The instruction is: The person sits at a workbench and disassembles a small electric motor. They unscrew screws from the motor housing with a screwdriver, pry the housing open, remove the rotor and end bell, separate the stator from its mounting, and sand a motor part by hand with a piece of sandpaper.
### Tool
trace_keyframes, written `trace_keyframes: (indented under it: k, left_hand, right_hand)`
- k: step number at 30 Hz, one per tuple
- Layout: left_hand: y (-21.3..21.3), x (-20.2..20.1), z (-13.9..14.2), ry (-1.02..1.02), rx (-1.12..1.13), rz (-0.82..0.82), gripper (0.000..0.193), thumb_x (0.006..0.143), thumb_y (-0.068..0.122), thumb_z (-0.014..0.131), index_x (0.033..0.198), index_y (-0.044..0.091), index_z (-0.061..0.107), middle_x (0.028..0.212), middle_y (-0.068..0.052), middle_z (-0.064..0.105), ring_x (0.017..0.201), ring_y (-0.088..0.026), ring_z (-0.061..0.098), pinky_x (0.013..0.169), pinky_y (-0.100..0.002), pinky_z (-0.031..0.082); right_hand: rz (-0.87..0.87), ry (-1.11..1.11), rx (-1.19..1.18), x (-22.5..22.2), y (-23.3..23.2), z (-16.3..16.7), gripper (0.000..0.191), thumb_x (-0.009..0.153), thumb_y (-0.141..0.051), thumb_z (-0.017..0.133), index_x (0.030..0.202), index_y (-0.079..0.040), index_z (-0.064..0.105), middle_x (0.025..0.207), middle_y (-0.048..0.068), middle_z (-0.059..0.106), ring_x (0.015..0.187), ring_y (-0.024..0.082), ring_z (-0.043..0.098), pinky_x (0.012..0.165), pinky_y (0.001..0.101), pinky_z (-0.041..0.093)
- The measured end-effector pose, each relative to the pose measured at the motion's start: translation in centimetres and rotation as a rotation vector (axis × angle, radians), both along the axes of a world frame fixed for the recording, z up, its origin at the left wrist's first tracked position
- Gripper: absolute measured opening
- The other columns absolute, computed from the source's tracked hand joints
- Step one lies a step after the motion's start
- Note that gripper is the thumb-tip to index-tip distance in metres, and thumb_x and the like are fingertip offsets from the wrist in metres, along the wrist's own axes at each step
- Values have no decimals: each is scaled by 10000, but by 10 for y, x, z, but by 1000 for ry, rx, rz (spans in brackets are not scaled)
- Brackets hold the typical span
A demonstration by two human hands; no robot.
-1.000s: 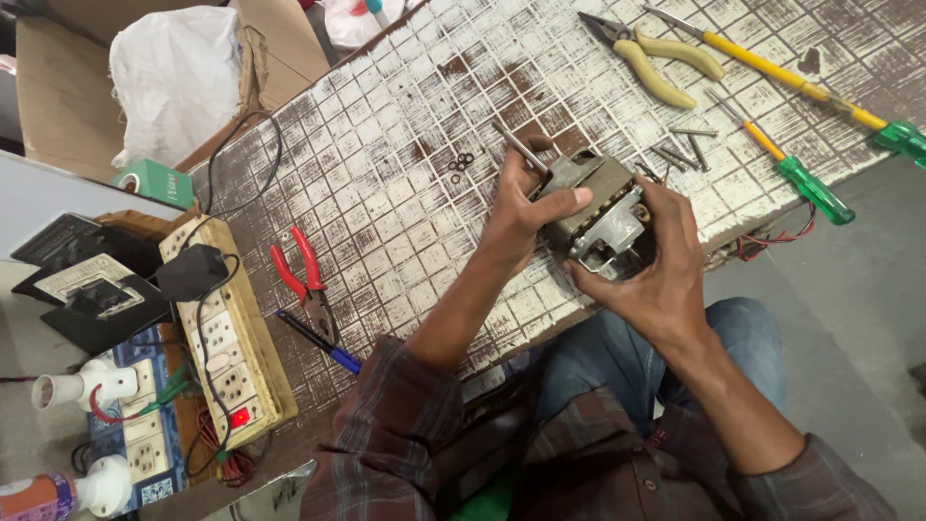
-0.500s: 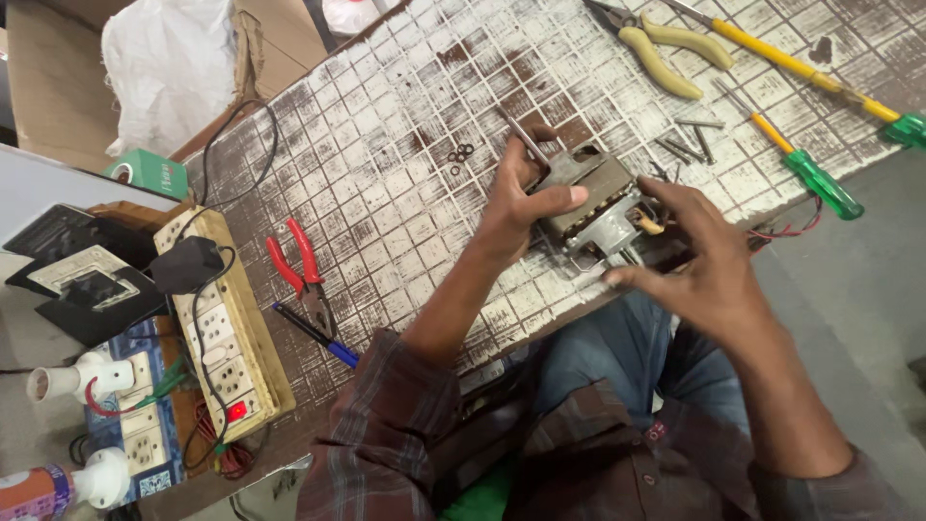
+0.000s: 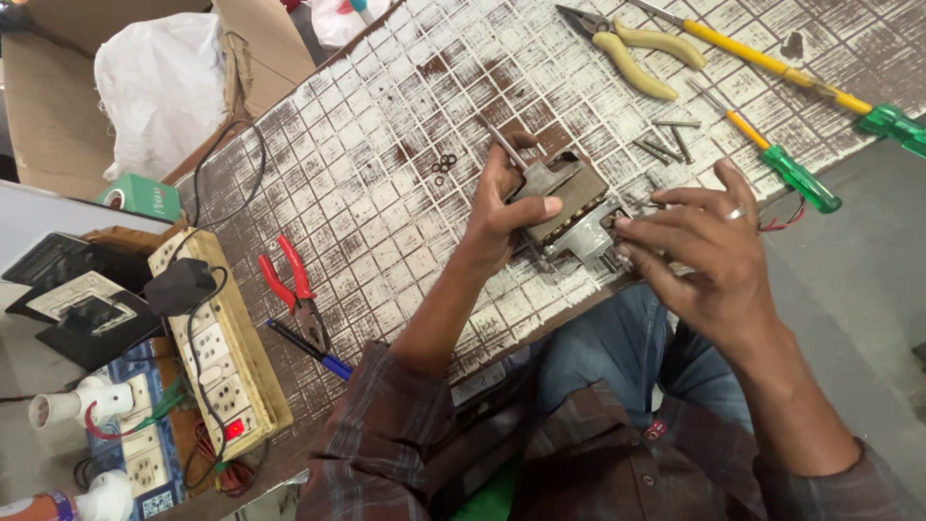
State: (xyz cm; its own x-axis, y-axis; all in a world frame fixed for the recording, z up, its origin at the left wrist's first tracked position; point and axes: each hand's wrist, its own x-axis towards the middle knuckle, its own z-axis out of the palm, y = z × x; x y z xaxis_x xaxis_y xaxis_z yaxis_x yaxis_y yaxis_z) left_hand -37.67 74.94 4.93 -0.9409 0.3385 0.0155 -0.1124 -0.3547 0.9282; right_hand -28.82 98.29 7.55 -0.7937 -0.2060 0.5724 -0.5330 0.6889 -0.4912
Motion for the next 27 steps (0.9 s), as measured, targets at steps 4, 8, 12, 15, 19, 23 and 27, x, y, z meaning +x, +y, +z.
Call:
trace_keyframes:
  k: [4,8,12,15,19,23,27]
  left_hand:
    - [-2,3,-3,34,35,-1,834,704,140,786,1417,20,372,1218,-217,610,1153,-302,640,1026,-372,549]
    - [-4,3,-7,27,43,-19,834,705,151,783,1411,33,355,1207,-221,612,1141,-311,641,1031,-395,555]
    - [-5,3,-6,21,49,-12,846,702,174,789,1405,35,338,1200,-234,596,1128,-330,655,1017,-448,579]
    - [-5,2,-3,82,85,-56,822,725,151,794,1391,43,324,1297,-285,608,1187,-343,653,1087,-445,552]
    - [-3,4,1,103,177,-115,776,750,62,775,1361,84,296,1373,-323,588,1240,-349,633,1116,-459,538]
    - [-3,4,6,108,256,-79,725,771,6,736,1335,88,289,1378,-325,581,1248,-355,631,1116,-469,534]
    - [-6,6,10,115,301,-76,714,776,4,726,1331,98,286,1385,-333,564,1259,-358,622,1118,-484,530]
  right_hand:
    - [11,5,-45,4,-4,-7,298,829,-75,847,1114,-133,784,947,14,712,1050,216,652,1224,521,372]
    - [27,-62,-117,3,-10,-7,294,838,-51,836,1117,-120,778,951,17,709,1016,198,642,1192,486,428]
    - [40,-147,-171,-2,-7,-3,264,846,-39,833,1101,-94,794,957,31,707,1052,224,614,1024,400,476]
    - [105,-47,-135,-7,-4,-2,344,815,-73,847,1137,-134,743,1157,69,695,1278,303,608,1077,394,502]
    - [127,-202,-419,-5,-18,-7,961,663,-367,940,1442,-56,473,1426,165,539,1238,318,603,1037,394,522]
    - [-95,-177,-218,1,-48,-6,1249,491,-486,988,1496,-13,417,1411,199,531,1218,403,569,1052,487,443]
    - [-265,-105,-31,-4,-65,2,1138,459,-483,1000,1386,-25,526,1357,262,536,1294,462,499,1109,567,337]
